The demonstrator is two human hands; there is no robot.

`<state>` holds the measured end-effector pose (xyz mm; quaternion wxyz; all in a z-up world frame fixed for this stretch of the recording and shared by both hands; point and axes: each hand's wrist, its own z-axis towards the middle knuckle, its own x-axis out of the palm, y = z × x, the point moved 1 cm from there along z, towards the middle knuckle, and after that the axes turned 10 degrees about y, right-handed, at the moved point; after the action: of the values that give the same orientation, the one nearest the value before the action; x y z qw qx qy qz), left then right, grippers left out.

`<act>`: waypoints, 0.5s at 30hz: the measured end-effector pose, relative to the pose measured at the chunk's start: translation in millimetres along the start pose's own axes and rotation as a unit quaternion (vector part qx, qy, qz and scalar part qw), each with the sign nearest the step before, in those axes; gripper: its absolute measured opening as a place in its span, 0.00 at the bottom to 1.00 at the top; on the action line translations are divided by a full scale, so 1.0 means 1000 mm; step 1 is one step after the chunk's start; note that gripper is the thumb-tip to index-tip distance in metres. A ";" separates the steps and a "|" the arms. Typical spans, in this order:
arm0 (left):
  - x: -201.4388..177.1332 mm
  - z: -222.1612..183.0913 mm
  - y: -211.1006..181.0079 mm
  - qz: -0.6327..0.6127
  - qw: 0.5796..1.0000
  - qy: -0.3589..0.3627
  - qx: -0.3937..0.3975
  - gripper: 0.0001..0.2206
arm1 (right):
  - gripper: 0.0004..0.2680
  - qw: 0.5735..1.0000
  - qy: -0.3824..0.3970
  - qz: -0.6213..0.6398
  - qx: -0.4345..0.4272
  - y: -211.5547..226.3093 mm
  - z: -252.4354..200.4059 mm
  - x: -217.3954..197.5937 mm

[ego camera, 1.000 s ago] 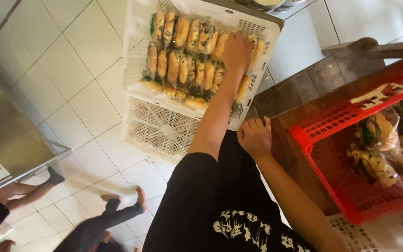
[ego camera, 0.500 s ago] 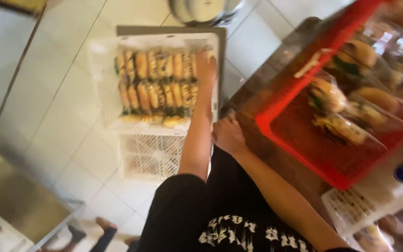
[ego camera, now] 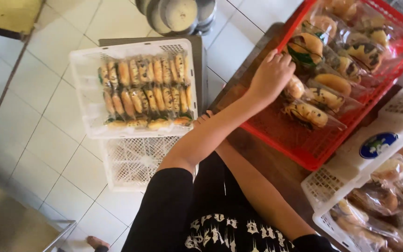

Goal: The person sorts individual packaged bread items from large trays into smaller crates by hand, arranging them in neat rows.

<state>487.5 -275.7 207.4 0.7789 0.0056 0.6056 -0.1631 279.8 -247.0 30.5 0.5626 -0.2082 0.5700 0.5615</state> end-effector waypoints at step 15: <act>-0.023 -0.082 0.070 -0.680 0.719 -0.131 -0.066 0.07 | 0.06 0.995 0.097 0.019 0.033 0.016 0.007 -0.049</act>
<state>423.9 -186.7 194.5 0.5287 -0.4803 0.3479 -0.6073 282.1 -256.0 81.6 0.5009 -0.2320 0.6439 0.5297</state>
